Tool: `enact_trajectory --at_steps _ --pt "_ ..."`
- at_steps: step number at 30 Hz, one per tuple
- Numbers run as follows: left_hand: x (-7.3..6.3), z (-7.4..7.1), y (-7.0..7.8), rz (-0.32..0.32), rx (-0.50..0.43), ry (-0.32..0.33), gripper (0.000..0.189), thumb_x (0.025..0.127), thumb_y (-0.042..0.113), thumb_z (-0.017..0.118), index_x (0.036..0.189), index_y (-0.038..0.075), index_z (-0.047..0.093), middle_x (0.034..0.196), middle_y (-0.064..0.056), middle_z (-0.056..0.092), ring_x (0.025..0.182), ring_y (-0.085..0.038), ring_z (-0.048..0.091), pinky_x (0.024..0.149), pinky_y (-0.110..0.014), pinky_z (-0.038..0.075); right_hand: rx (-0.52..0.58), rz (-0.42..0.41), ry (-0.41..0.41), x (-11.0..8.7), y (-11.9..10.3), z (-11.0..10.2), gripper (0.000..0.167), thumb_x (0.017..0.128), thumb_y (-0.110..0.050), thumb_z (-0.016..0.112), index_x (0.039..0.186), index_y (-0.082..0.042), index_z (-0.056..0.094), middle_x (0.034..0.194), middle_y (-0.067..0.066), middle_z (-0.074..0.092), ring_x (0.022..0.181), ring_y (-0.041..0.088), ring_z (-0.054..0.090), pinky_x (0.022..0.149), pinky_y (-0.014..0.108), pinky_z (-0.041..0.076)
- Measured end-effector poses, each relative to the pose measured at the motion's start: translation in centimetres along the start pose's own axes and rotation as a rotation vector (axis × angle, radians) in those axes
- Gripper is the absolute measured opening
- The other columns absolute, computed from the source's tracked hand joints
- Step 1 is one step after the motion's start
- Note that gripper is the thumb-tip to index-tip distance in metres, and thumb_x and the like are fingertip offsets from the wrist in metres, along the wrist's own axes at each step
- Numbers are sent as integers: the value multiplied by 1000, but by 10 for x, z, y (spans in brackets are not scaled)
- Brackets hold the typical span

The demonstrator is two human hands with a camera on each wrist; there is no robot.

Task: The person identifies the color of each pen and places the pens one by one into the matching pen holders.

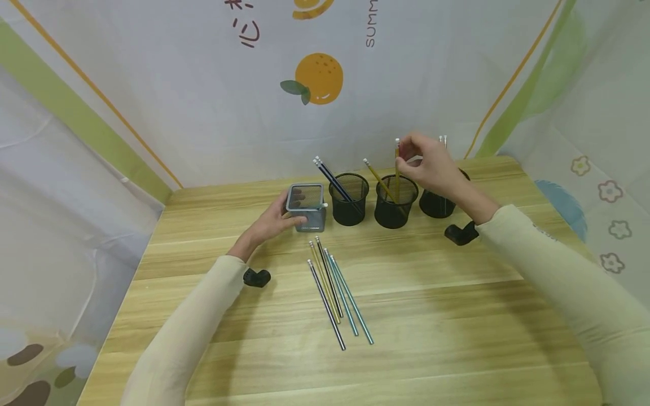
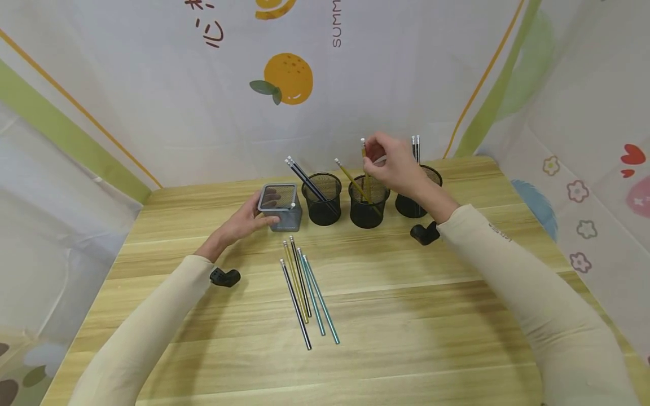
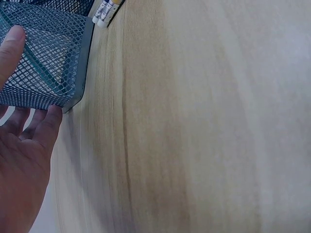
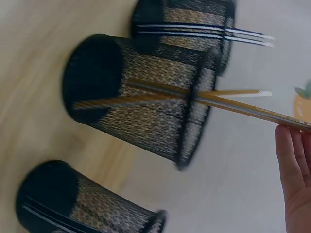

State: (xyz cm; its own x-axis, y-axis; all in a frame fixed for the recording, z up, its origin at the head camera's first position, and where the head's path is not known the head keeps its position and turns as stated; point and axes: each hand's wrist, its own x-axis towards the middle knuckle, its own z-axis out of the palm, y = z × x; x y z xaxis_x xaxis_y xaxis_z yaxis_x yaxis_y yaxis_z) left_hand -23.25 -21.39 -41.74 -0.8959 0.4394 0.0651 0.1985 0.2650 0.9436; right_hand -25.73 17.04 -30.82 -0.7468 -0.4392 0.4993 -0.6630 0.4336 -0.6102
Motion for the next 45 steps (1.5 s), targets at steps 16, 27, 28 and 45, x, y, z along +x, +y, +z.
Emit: enact_trajectory --at_steps 16,27,28,45 --pt "-1 1 2 -12 -19 4 75 96 -3 68 158 0 24 154 -23 36 145 -38 30 118 -54 23 -89 -56 -131 -13 13 27 12 93 10 61 104 7 61 95 15 63 84 25 64 73 40 57" --pt "0 0 0 -12 -24 1 75 97 -4 67 158 -1 23 154 -23 35 146 -38 29 118 -54 23 -106 -9 -147 -14 7 26 12 93 6 62 106 5 62 97 13 65 86 26 64 74 41 56" --pt "-1 0 1 -13 -25 1 75 97 -4 67 158 -1 23 154 -23 35 146 -38 29 118 -54 23 -108 -5 -148 -14 6 25 12 93 6 62 106 5 62 97 14 65 86 26 64 75 41 56" --pt "0 -1 0 -8 -18 -4 77 96 -3 69 158 -1 23 154 -23 36 146 -37 30 118 -53 24 -59 0 -140 -21 -12 21 10 93 7 63 103 6 62 96 14 65 85 24 64 75 38 56"
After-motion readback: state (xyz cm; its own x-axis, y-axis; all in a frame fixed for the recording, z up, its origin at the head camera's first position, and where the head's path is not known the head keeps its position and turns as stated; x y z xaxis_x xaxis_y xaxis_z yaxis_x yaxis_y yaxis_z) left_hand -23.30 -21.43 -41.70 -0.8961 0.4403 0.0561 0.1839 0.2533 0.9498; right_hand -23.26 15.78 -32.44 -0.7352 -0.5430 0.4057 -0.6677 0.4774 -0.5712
